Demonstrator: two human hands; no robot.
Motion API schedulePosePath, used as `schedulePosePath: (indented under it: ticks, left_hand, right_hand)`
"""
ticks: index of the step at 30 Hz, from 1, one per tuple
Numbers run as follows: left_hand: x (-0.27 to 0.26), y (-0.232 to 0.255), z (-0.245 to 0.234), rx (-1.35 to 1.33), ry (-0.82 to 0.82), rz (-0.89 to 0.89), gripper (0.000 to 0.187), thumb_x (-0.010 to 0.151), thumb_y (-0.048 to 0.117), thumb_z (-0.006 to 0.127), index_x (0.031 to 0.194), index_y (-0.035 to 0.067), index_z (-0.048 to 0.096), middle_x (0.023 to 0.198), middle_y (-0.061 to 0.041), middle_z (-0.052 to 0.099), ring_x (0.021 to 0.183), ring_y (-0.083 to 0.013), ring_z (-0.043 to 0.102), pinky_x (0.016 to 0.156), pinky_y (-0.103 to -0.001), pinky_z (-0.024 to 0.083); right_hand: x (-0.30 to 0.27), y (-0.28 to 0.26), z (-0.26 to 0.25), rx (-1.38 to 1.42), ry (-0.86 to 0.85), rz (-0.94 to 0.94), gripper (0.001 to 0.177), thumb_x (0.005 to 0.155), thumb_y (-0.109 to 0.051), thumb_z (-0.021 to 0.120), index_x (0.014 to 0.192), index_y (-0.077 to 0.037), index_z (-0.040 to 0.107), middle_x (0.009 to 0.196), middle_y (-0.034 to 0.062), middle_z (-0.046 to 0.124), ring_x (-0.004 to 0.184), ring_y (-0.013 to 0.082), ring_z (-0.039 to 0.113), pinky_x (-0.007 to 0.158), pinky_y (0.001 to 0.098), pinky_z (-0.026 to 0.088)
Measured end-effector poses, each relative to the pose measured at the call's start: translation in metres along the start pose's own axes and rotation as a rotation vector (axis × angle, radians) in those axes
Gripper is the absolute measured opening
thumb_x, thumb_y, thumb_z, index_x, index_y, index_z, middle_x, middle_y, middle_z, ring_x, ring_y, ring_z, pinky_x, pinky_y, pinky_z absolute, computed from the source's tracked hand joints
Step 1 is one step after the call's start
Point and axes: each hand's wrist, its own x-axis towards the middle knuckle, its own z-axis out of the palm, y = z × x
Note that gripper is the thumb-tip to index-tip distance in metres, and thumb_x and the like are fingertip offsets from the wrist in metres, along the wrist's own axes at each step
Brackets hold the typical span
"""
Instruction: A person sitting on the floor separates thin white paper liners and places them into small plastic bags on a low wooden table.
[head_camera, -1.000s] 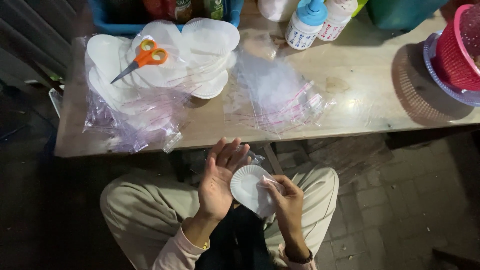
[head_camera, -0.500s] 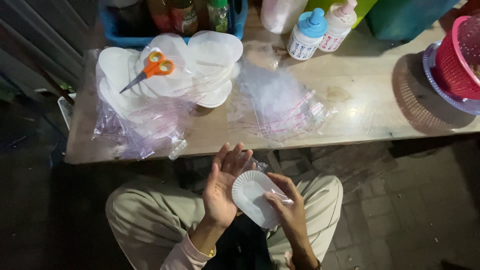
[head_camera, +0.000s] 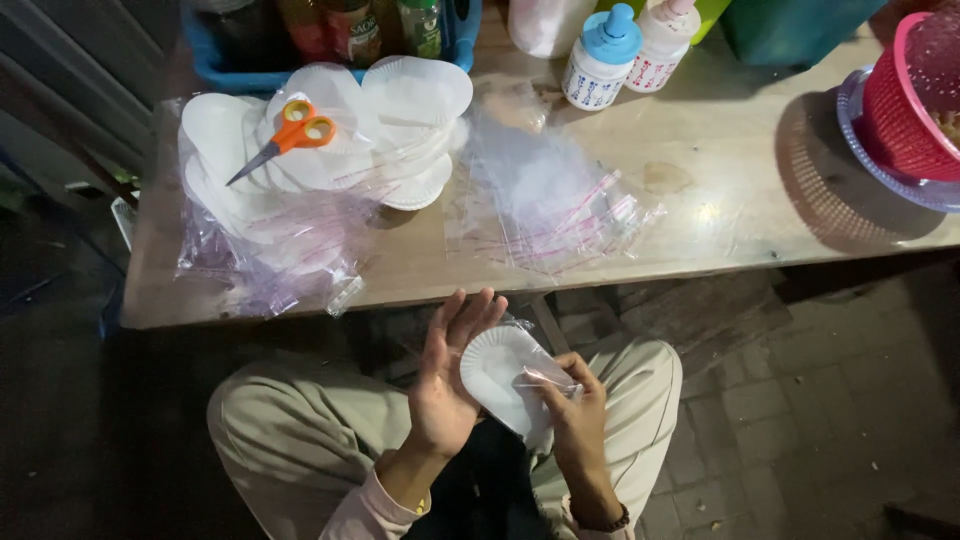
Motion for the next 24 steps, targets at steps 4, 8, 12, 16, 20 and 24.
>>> schedulePosePath:
  ticks: [4,8,12,16,20,24]
  left_hand:
    - [-0.008,-0.006,0.001,0.137,-0.022,-0.048,0.071,0.101,0.032,0.068,0.159,0.013,0.032,0.164,-0.018,0.038,0.149,-0.0344,0.041,0.122,-0.049,0.033]
    - [-0.017,-0.017,-0.003,0.187,0.110,-0.144,0.062,0.098,0.007,0.061,0.155,0.010,0.036,0.156,-0.023,0.050,0.136,-0.0295,0.053,0.115,-0.042,0.043]
    - [-0.013,-0.009,0.003,0.240,0.094,-0.073,0.054,0.102,0.004,0.054,0.153,0.015,0.040,0.149,-0.021,0.054,0.133,-0.0385,0.058,0.113,-0.050,0.046]
    - [-0.014,-0.010,0.004,0.156,0.104,-0.082,0.057,0.100,0.004,0.058,0.154,0.011,0.040,0.149,-0.023,0.054,0.133,-0.0398,0.058,0.115,-0.050,0.045]
    - [-0.017,-0.013,0.007,0.145,0.162,-0.171,0.063,0.096,0.007,0.062,0.154,0.009,0.039,0.147,-0.024,0.057,0.133,-0.0382,0.059,0.114,-0.049,0.046]
    - [-0.015,-0.005,0.014,0.196,0.139,-0.227,0.054,0.097,0.011,0.060,0.147,-0.006,0.048,0.141,-0.024,0.062,0.131,-0.0339,0.059,0.113,-0.044,0.047]
  right_hand:
    - [0.000,0.000,0.005,0.058,0.025,-0.075,0.028,0.078,-0.020,0.086,0.076,-0.013,0.059,0.071,-0.0013,0.058,0.059,0.0082,0.053,0.047,0.0218,0.041]
    - [-0.003,-0.005,0.009,0.116,-0.034,-0.074,0.031,0.083,-0.020,0.083,0.082,-0.012,0.054,0.073,0.0045,0.064,0.054,0.0136,0.063,0.042,0.0246,0.052]
    - [-0.004,-0.005,0.001,-0.106,-0.060,-0.094,0.023,0.080,-0.019,0.079,0.099,-0.011,0.069,0.093,0.0013,0.064,0.080,0.0132,0.058,0.065,0.0251,0.047]
    - [-0.006,-0.001,-0.001,-0.032,-0.076,-0.045,0.018,0.081,-0.012,0.084,0.076,-0.003,0.069,0.072,0.0027,0.060,0.063,0.0123,0.056,0.049,0.0257,0.042]
    - [-0.002,0.006,0.000,-0.024,-0.064,-0.084,0.028,0.081,-0.016,0.085,0.073,-0.011,0.059,0.070,-0.0025,0.054,0.065,0.0089,0.051,0.056,0.0232,0.039]
    - [-0.001,0.010,0.000,0.018,-0.108,-0.095,0.026,0.085,-0.014,0.081,0.080,-0.010,0.056,0.079,-0.0015,0.049,0.073,0.0094,0.051,0.060,0.0234,0.043]
